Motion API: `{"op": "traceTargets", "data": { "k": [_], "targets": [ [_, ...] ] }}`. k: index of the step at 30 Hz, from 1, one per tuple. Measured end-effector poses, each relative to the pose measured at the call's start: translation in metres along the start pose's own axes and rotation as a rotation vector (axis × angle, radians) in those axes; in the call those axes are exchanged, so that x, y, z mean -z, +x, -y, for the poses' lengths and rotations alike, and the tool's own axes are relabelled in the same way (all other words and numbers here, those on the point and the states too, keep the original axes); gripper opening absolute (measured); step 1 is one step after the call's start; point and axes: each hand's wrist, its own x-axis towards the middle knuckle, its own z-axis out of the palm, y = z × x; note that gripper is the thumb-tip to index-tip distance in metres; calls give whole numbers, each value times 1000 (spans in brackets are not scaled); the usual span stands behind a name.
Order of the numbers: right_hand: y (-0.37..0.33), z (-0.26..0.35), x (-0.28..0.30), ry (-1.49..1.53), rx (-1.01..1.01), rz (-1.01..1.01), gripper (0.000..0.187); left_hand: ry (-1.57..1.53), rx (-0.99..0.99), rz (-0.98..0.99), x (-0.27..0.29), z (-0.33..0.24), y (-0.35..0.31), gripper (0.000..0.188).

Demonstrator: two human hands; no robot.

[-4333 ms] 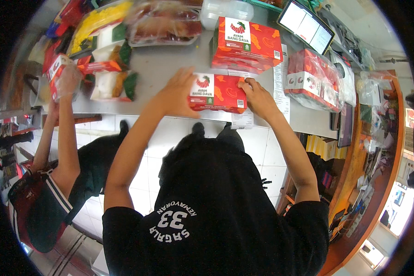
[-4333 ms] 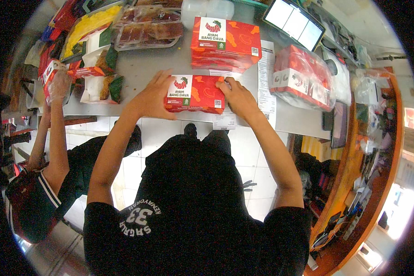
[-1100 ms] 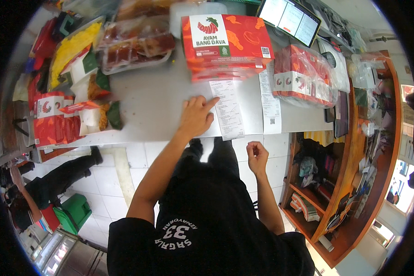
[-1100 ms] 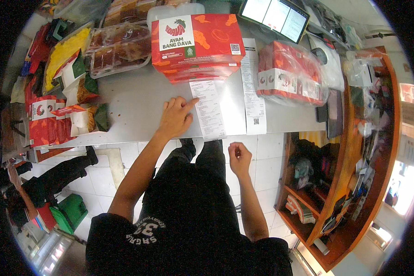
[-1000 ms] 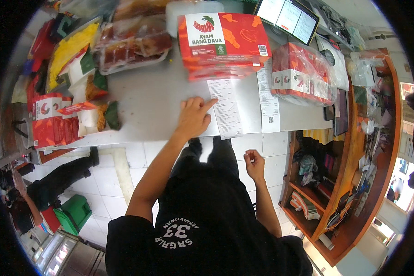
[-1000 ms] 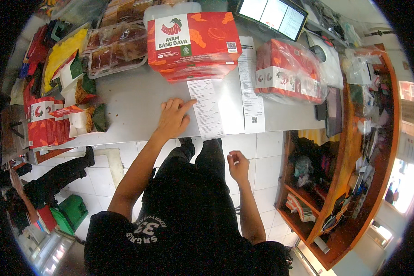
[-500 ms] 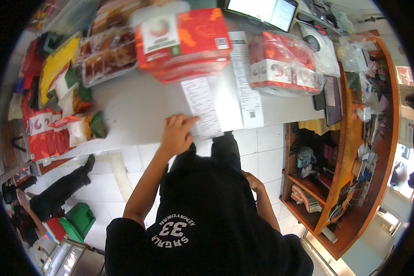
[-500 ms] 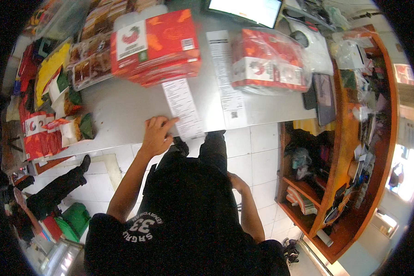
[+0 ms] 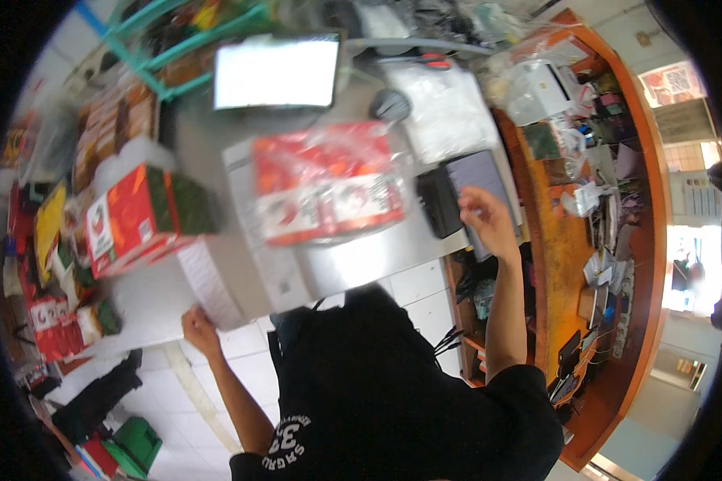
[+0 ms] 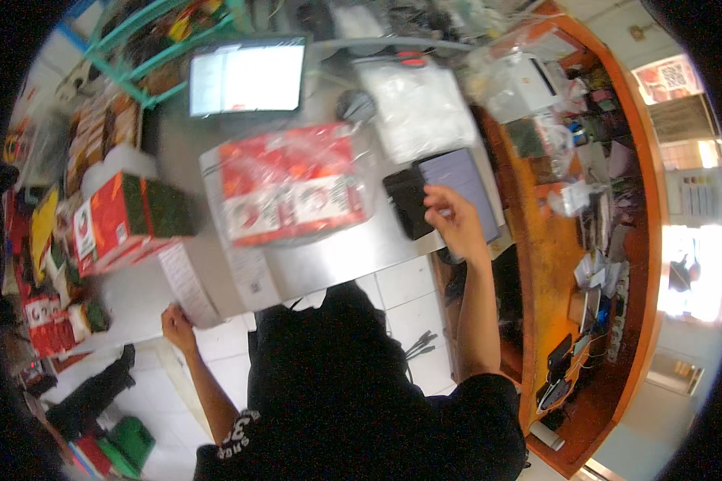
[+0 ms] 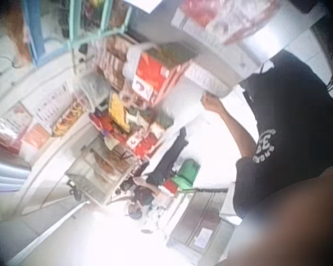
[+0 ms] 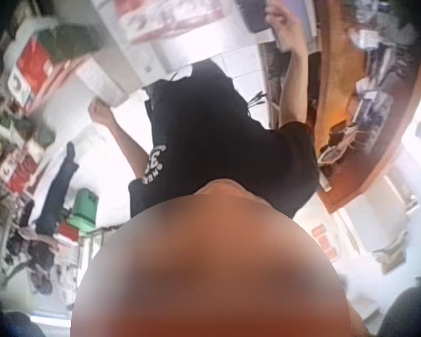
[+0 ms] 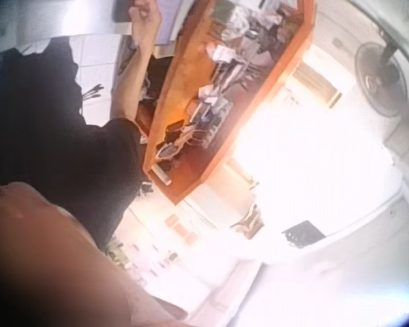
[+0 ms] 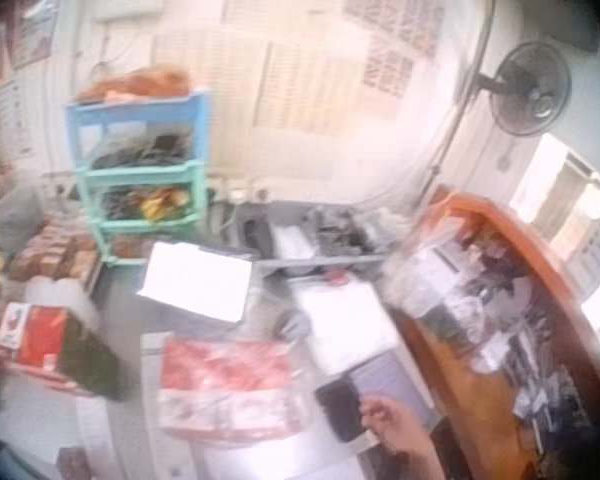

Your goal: The person packs food items into plastic bags at a counter, including red boxes and other packaged goods. They handle receipts and place items into bags, then move to a display case to attach a receipt. The person also interacts with a payment terminal and organizes items on the counter.

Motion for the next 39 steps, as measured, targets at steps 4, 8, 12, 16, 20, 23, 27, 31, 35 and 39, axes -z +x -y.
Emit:
{"op": "traceTargets", "data": {
  "k": [4, 8, 12, 16, 20, 23, 27, 31, 35, 39],
  "targets": [
    [113, -36, 51, -271, 149, -175, 20, 31, 31, -80, -21, -50, -15, 21],
    [219, -70, 48, -582, 434, -81, 16, -98, 57, 52, -50, -105, -43, 16],
    [254, -74, 60, -759, 267, 261, 23, -83, 41, 239, -74, -155, -69, 8],
    [250, -79, 51, -1087, 113, 254, 25, -128, 119, 322, -93, -184, -89, 10],
    [245, -97, 31, -871, 204, 69, 24, -174, 91, 382, -114, -196, -92, 10],
    [244, -106, 34, -664, 272, 101, 20, -191, 50, 381, -127, -201, -87, 11],
    [248, -108, 49, -740, 237, 274, 10, -210, 35, 432, -141, -209, -83, 11],
    [251, -112, 50, -699, 406, 280, 9, -217, 62, 471, -142, -215, -85, 10],
    [250, -95, 58, -480, 467, 142, 8, -219, 35, 456, -130, -233, -86, 9],
    [238, -1, 106, -295, 381, -15, 19, -302, 1, 556, -105, -270, -85, 7]
  ]
}}
